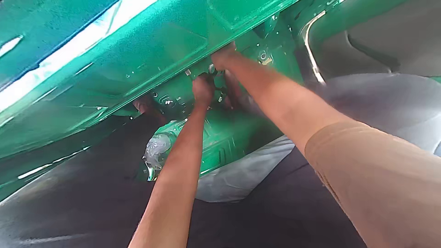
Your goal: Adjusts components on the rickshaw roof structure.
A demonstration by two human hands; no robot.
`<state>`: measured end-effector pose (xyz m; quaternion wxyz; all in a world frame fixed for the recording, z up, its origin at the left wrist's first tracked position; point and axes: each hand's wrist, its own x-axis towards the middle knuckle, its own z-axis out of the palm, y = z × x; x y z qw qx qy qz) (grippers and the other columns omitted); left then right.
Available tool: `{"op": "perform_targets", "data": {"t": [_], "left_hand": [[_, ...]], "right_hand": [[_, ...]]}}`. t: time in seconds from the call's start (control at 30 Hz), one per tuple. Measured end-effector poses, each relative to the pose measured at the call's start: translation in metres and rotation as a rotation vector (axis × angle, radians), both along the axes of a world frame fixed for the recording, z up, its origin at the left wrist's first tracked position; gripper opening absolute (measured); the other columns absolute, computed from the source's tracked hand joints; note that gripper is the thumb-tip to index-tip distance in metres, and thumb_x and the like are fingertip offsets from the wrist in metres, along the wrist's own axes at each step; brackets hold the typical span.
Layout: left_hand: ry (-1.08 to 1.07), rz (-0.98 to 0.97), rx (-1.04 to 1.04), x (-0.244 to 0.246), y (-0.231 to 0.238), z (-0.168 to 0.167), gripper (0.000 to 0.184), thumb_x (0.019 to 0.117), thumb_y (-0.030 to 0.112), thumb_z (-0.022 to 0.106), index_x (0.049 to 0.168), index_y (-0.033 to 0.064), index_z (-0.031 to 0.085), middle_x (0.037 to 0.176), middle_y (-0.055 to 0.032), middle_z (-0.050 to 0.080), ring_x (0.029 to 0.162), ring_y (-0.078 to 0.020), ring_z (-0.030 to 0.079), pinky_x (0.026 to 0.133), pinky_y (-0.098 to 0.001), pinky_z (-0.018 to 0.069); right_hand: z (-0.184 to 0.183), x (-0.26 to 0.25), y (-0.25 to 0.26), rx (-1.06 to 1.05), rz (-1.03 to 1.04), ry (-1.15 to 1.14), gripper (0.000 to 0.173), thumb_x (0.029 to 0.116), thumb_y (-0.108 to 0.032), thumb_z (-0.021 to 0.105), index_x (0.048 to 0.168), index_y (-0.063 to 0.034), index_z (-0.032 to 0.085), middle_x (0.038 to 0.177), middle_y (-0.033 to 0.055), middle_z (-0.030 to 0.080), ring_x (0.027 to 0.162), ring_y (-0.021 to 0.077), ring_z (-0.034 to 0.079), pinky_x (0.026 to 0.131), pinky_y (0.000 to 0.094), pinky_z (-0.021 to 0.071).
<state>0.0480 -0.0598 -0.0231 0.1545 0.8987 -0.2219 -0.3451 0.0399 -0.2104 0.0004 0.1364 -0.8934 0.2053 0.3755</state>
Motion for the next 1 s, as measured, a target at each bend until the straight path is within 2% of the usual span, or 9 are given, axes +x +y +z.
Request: {"op": "perform_targets", "data": {"t": [0.13,0.27,0.37,0.47,0.6,0.7,0.77,0.9,1.0], "left_hand": [[0.203,0.138,-0.068,0.006,-0.001,-0.013,0.037,0.1031,0.041,0.054,0.111,0.0111,0.074,0.097,-0.007,0.077,0.088,-0.023,0.074,0.087,-0.0529,0.0585],[0.243,0.174,-0.082,0.006,-0.003,-0.008,0.04,0.1039,0.042,0.052,0.109,0.0092,0.074,0.097,-0.0081,0.076,0.088,-0.0225,0.074,0.087,-0.0508,0.0585],[0.285,0.198,-0.194,0.004,0.004,-0.01,0.038,0.1037,0.037,0.055,0.11,0.0035,0.073,0.093,-0.0107,0.075,0.082,-0.0218,0.072,0.084,-0.048,0.0588],[0.272,0.226,-0.186,0.004,0.002,-0.01,0.034,0.1025,0.033,0.057,0.109,0.0039,0.073,0.094,-0.0109,0.075,0.083,-0.0218,0.073,0.084,-0.0478,0.0592],[0.205,0.169,-0.105,0.003,0.002,-0.006,0.042,0.1022,0.044,0.056,0.105,0.0064,0.074,0.095,-0.0095,0.076,0.088,-0.0241,0.074,0.087,-0.0522,0.0579],[0.085,0.086,0.054,0.001,-0.004,0.005,0.049,0.1017,0.051,0.052,0.095,0.0074,0.074,0.096,-0.0114,0.075,0.093,-0.0292,0.073,0.087,-0.0579,0.0564],[0.033,0.039,0.124,-0.001,-0.007,0.011,0.04,0.0999,0.042,0.056,0.095,0.0068,0.073,0.1,-0.0139,0.075,0.099,-0.0322,0.072,0.088,-0.0596,0.0557],[-0.05,-0.005,0.22,-0.007,-0.016,0.027,0.036,0.099,0.033,0.058,0.109,0.0001,0.07,0.114,-0.0236,0.07,0.11,-0.0407,0.069,0.092,-0.0614,0.0547],[-0.118,0.034,0.173,-0.011,-0.013,0.025,0.047,0.0994,0.028,0.057,0.137,-0.0004,0.052,0.112,-0.0255,0.07,0.105,-0.0432,0.07,0.089,-0.0611,0.0563]], "right_hand": [[0.003,-0.003,-0.003,-0.011,0.011,0.029,0.059,0.0932,-0.031,0.067,0.14,0.0015,0.055,0.147,0.0336,0.047,0.136,0.0568,0.041,0.099,0.0819,0.0313],[0.002,-0.019,-0.015,0.042,-0.049,-0.089,0.043,0.0933,-0.03,0.067,0.127,-0.0028,0.067,0.139,0.0243,0.059,0.137,0.0492,0.044,0.103,0.0795,0.0316],[0.008,-0.028,-0.019,0.168,-0.178,-0.251,0.048,0.1002,-0.033,0.058,0.139,-0.0049,0.06,0.148,0.0251,0.051,0.143,0.0444,0.041,0.111,0.0732,0.0292],[0.028,-0.025,-0.017,0.365,-0.341,-0.289,0.051,0.096,-0.051,0.068,0.125,-0.0091,0.071,0.126,0.018,0.068,0.124,0.0343,0.06,0.105,0.0615,0.0442],[0.005,-0.017,-0.009,0.337,-0.105,-0.283,0.032,0.0929,-0.031,0.075,0.12,-0.0133,0.072,0.123,0.0162,0.069,0.122,0.0358,0.061,0.105,0.0602,0.0449],[-0.012,-0.021,0.002,0.324,-0.148,-0.393,0.024,0.0923,-0.012,0.07,0.117,-0.0101,0.073,0.123,0.0151,0.068,0.123,0.0334,0.06,0.108,0.0533,0.0459],[-0.016,-0.023,0.007,0.34,-0.223,-0.409,0.029,0.0904,-0.008,0.068,0.118,-0.0137,0.074,0.12,0.0102,0.071,0.121,0.0296,0.063,0.105,0.0518,0.0482],[-0.018,-0.023,0.011,0.355,-0.346,-0.437,0.029,0.0903,-0.008,0.066,0.116,-0.0181,0.076,0.112,0.0058,0.074,0.115,0.0262,0.065,0.102,0.0522,0.0491],[-0.021,-0.025,0.014,0.346,-0.358,-0.482,0.029,0.0901,-0.01,0.067,0.116,-0.0202,0.076,0.112,0.0049,0.074,0.113,0.0241,0.067,0.101,0.0508,0.051]]}}
